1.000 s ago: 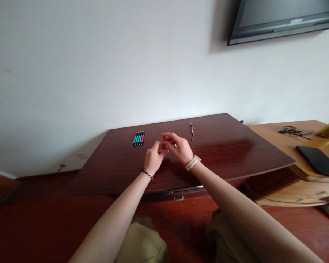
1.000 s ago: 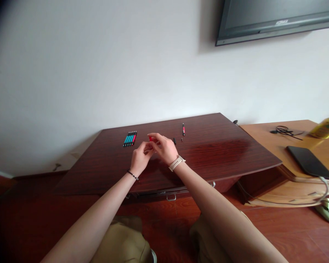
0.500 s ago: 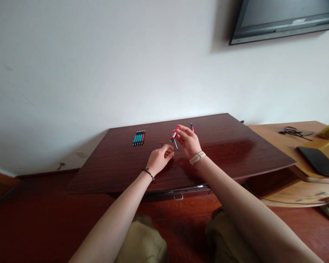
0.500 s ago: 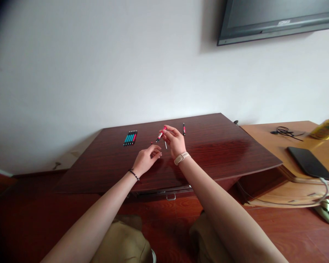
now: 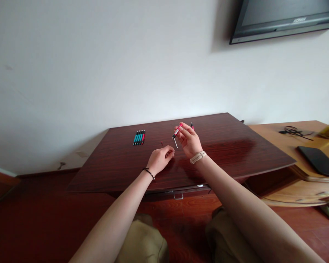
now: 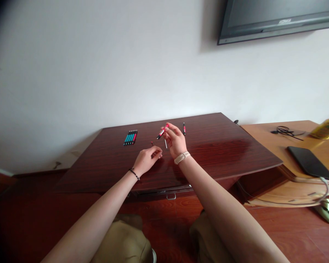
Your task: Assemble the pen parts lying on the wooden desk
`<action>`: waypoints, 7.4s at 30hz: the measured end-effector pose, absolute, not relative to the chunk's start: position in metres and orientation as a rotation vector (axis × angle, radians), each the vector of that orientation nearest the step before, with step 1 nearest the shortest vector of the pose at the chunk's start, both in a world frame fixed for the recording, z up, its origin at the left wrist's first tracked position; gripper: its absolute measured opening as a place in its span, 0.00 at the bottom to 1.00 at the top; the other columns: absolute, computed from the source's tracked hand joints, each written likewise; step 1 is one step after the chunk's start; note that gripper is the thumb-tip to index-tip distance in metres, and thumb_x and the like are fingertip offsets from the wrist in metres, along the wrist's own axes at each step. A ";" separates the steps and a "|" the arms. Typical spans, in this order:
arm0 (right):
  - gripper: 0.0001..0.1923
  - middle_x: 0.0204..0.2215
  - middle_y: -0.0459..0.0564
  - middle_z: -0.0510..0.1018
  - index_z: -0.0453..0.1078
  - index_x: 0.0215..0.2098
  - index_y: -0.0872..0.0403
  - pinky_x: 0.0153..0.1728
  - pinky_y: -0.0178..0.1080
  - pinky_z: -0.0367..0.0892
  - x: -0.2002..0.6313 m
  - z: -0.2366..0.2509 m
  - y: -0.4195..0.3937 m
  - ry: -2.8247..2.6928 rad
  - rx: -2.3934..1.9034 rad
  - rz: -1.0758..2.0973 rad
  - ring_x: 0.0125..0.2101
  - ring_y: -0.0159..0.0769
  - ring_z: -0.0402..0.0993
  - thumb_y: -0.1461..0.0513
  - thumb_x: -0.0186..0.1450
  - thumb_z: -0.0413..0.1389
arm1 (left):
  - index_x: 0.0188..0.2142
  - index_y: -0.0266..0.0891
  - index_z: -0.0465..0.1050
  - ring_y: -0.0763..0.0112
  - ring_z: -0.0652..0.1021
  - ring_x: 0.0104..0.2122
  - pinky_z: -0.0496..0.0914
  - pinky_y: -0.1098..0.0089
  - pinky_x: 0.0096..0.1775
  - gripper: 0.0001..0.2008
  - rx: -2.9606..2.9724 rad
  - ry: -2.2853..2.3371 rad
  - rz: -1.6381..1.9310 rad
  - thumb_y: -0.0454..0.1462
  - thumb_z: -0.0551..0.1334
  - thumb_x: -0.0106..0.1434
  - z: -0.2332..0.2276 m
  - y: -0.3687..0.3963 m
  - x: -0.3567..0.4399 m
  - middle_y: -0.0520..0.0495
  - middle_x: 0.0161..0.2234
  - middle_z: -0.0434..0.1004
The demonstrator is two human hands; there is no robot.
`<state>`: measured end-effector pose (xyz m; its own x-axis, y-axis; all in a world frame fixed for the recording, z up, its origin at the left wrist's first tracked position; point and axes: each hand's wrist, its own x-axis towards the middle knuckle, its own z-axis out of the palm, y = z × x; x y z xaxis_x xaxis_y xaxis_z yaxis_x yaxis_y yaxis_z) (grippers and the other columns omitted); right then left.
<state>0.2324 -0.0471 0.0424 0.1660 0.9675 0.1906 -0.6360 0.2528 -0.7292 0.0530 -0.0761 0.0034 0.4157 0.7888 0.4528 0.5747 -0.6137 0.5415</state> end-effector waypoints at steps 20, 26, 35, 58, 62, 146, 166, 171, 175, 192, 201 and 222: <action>0.12 0.43 0.51 0.87 0.77 0.54 0.48 0.45 0.41 0.79 0.281 0.006 -0.039 -1.690 -1.010 0.064 0.39 0.41 0.85 0.60 0.74 0.56 | 0.43 0.45 0.78 0.67 0.86 0.36 0.74 0.70 0.41 0.05 2.442 1.243 0.911 0.38 0.62 0.74 0.012 -0.082 0.054 0.53 0.36 0.88; 0.12 0.43 0.51 0.87 0.76 0.54 0.48 0.45 0.42 0.79 0.281 0.006 -0.041 -1.702 -0.995 0.040 0.39 0.41 0.85 0.60 0.75 0.55 | 0.43 0.45 0.78 0.67 0.85 0.37 0.74 0.71 0.42 0.06 2.434 1.230 0.904 0.39 0.61 0.75 0.011 -0.082 0.054 0.52 0.37 0.87; 0.14 0.46 0.51 0.86 0.74 0.58 0.47 0.48 0.42 0.78 0.276 0.004 -0.045 -1.711 -0.959 0.013 0.42 0.42 0.84 0.60 0.77 0.54 | 0.43 0.46 0.78 0.67 0.85 0.36 0.74 0.70 0.42 0.05 2.455 1.238 0.905 0.39 0.61 0.74 0.011 -0.081 0.053 0.53 0.37 0.87; 0.14 0.45 0.52 0.86 0.75 0.57 0.49 0.47 0.43 0.80 0.282 0.014 -0.049 -1.568 -0.997 0.107 0.39 0.40 0.85 0.57 0.76 0.53 | 0.48 0.45 0.76 0.64 0.84 0.41 0.76 0.66 0.45 0.07 2.352 1.473 1.150 0.37 0.61 0.73 0.008 -0.068 0.043 0.47 0.43 0.86; 0.16 0.48 0.53 0.85 0.74 0.59 0.48 0.51 0.45 0.79 0.284 0.019 -0.052 -1.597 -1.003 0.064 0.43 0.42 0.84 0.58 0.77 0.53 | 0.56 0.44 0.75 0.55 0.77 0.57 0.72 0.55 0.61 0.15 2.503 1.553 1.162 0.33 0.62 0.71 0.007 -0.056 0.034 0.41 0.55 0.79; 0.20 0.37 0.53 0.87 0.72 0.46 0.49 0.39 0.44 0.82 0.294 -0.019 -0.031 -1.395 -0.936 0.768 0.35 0.44 0.87 0.45 0.68 0.63 | 0.41 0.38 0.80 0.64 0.85 0.38 0.79 0.64 0.45 0.07 1.695 1.140 1.356 0.32 0.66 0.63 -0.021 -0.026 0.062 0.44 0.38 0.85; 0.19 0.36 0.52 0.87 0.72 0.46 0.50 0.37 0.42 0.81 0.295 -0.017 -0.031 -1.408 -0.940 0.742 0.32 0.41 0.86 0.45 0.69 0.63 | 0.40 0.37 0.81 0.63 0.85 0.40 0.79 0.60 0.49 0.07 1.675 1.058 1.319 0.31 0.69 0.61 -0.021 -0.029 0.070 0.41 0.40 0.85; 0.20 0.36 0.52 0.87 0.72 0.46 0.50 0.38 0.42 0.81 0.295 -0.016 -0.032 -1.417 -0.948 0.738 0.32 0.42 0.86 0.44 0.68 0.63 | 0.41 0.37 0.81 0.63 0.85 0.40 0.79 0.61 0.48 0.08 1.692 1.055 1.307 0.32 0.69 0.61 -0.020 -0.029 0.069 0.41 0.40 0.86; 0.20 0.35 0.52 0.87 0.72 0.45 0.50 0.38 0.42 0.81 0.296 -0.016 -0.033 -1.435 -0.976 0.723 0.32 0.42 0.86 0.44 0.68 0.62 | 0.41 0.37 0.81 0.63 0.85 0.41 0.79 0.62 0.48 0.07 1.689 1.044 1.314 0.33 0.69 0.61 -0.019 -0.030 0.070 0.42 0.40 0.86; 0.18 0.34 0.51 0.87 0.73 0.45 0.50 0.35 0.41 0.80 0.297 -0.020 -0.030 -1.451 -0.994 0.720 0.31 0.42 0.86 0.45 0.69 0.62 | 0.41 0.36 0.80 0.63 0.86 0.39 0.79 0.62 0.46 0.07 1.677 1.059 1.284 0.32 0.69 0.62 -0.017 -0.031 0.071 0.42 0.40 0.85; 0.20 0.35 0.52 0.87 0.73 0.45 0.50 0.35 0.40 0.79 0.296 -0.016 -0.033 -1.429 -0.948 0.789 0.32 0.41 0.86 0.45 0.68 0.63 | 0.42 0.37 0.80 0.63 0.86 0.38 0.79 0.62 0.45 0.09 1.687 1.062 1.267 0.37 0.71 0.63 -0.016 -0.032 0.071 0.42 0.40 0.85; 0.20 0.41 0.51 0.86 0.76 0.52 0.49 0.39 0.43 0.79 0.294 -0.010 -0.037 -1.489 -0.869 0.899 0.39 0.43 0.84 0.48 0.68 0.61 | 0.62 0.48 0.72 0.66 0.85 0.37 0.80 0.67 0.45 0.26 2.180 0.970 1.071 0.35 0.71 0.66 -0.001 -0.059 0.086 0.46 0.45 0.84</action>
